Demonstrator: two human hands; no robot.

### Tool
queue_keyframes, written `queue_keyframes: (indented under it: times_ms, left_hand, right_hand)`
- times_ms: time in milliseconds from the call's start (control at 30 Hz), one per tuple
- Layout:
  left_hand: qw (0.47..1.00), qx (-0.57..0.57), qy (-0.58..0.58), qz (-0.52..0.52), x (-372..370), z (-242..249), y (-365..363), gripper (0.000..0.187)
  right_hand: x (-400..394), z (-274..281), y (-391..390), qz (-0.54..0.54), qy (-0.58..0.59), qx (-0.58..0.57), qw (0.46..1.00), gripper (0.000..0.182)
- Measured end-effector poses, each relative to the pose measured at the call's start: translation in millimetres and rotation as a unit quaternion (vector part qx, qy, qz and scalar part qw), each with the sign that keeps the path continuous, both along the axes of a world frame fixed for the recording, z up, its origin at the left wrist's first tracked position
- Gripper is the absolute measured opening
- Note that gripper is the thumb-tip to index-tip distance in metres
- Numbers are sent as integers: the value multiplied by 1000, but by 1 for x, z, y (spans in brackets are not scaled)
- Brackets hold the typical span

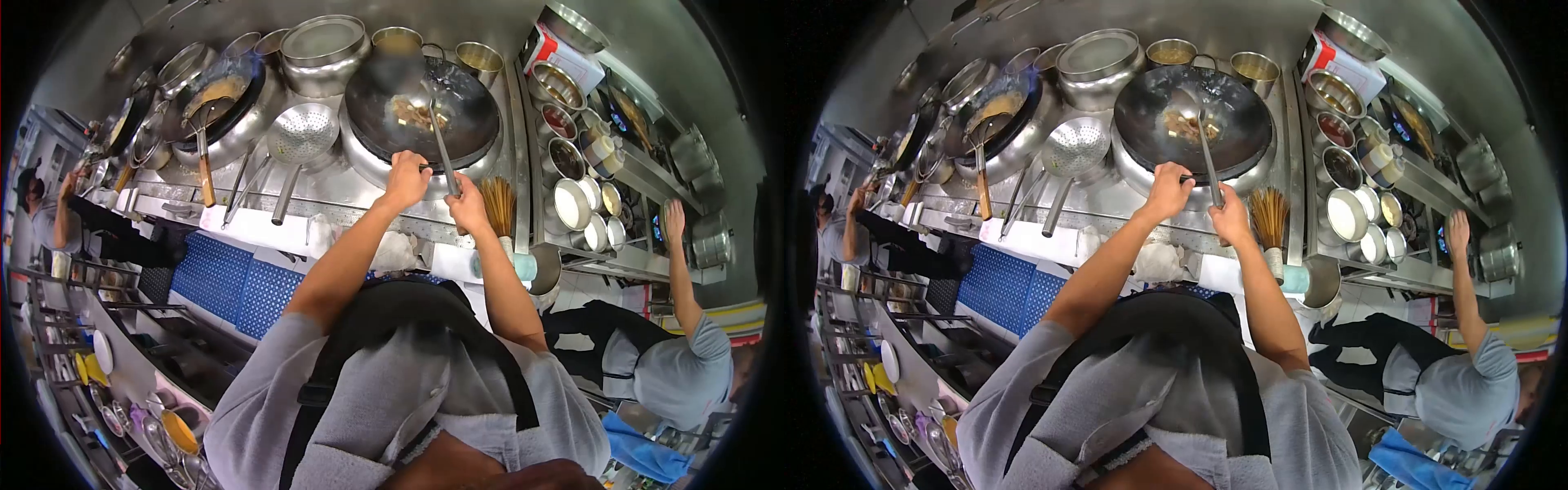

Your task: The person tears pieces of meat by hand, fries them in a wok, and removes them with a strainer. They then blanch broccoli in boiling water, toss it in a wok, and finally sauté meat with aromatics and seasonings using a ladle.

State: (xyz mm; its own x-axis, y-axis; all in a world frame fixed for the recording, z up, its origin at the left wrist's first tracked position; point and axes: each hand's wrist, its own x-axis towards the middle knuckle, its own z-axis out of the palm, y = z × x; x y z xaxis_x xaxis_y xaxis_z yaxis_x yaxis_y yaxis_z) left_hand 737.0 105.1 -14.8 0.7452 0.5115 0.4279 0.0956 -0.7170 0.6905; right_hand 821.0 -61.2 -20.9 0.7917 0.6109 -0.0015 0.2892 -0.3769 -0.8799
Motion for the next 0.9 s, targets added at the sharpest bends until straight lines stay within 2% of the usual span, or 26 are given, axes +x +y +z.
queue_keyframes:
  times_ms: [33,67,133,200,267,300,367,433,467,500,533,567,600,667,767,833,867,900]
  left_hand:
    - [998,-9,-60,2,-9,2,-5,20]
    - [997,-21,-73,-15,-21,10,-8,19]
    - [993,-46,-95,-51,-47,19,-15,21]
    - [985,-144,-35,-85,-60,16,-17,21]
    - [954,-277,7,-115,-65,20,-22,21]
    - [945,-304,-6,-123,-60,11,-22,21]
    - [923,-357,-29,-142,-47,-3,-24,24]
    - [828,-549,-24,-114,-39,-2,-29,27]
    - [765,-635,-8,-107,-30,4,-38,29]
    - [760,-640,0,-113,-14,-7,-41,31]
    - [750,-652,9,-110,-3,-4,-47,30]
    - [776,-616,-7,-138,16,-30,-46,27]
    - [767,-633,-9,-106,25,-35,-50,25]
    - [704,-709,-38,-9,32,-9,-68,16]
    - [752,-658,-21,-13,31,13,-82,16]
    - [784,-620,-27,7,29,33,-94,19]
    - [774,-631,-44,-32,29,38,-94,18]
    - [760,-643,-60,-70,27,42,-89,18]
  right_hand:
    - [9,2,1,12,49,-2,999,59]
    - [17,3,3,23,99,-4,995,59]
    - [26,4,4,-1,41,-26,999,59]
    - [34,-14,11,-41,-103,-53,992,59]
    - [19,20,18,-38,-28,-93,995,59]
    - [12,34,23,-38,10,-111,993,59]
    - [10,34,22,-6,-75,-127,989,59]
    - [6,18,15,5,-194,-135,972,57]
    - [-14,54,18,9,-150,-203,968,55]
    - [-6,26,14,24,-221,-180,958,53]
    - [-14,42,7,69,-133,-201,968,49]
    - [-17,45,-8,107,-129,-127,978,43]
    - [-23,62,-22,115,-119,-95,982,37]
    - [-14,62,-64,45,-12,-25,999,33]
    - [13,56,-155,-152,92,127,976,24]
    - [55,30,-232,-294,83,131,943,23]
    - [84,15,-274,-333,31,132,933,25]
    - [116,5,-314,-405,16,64,912,28]
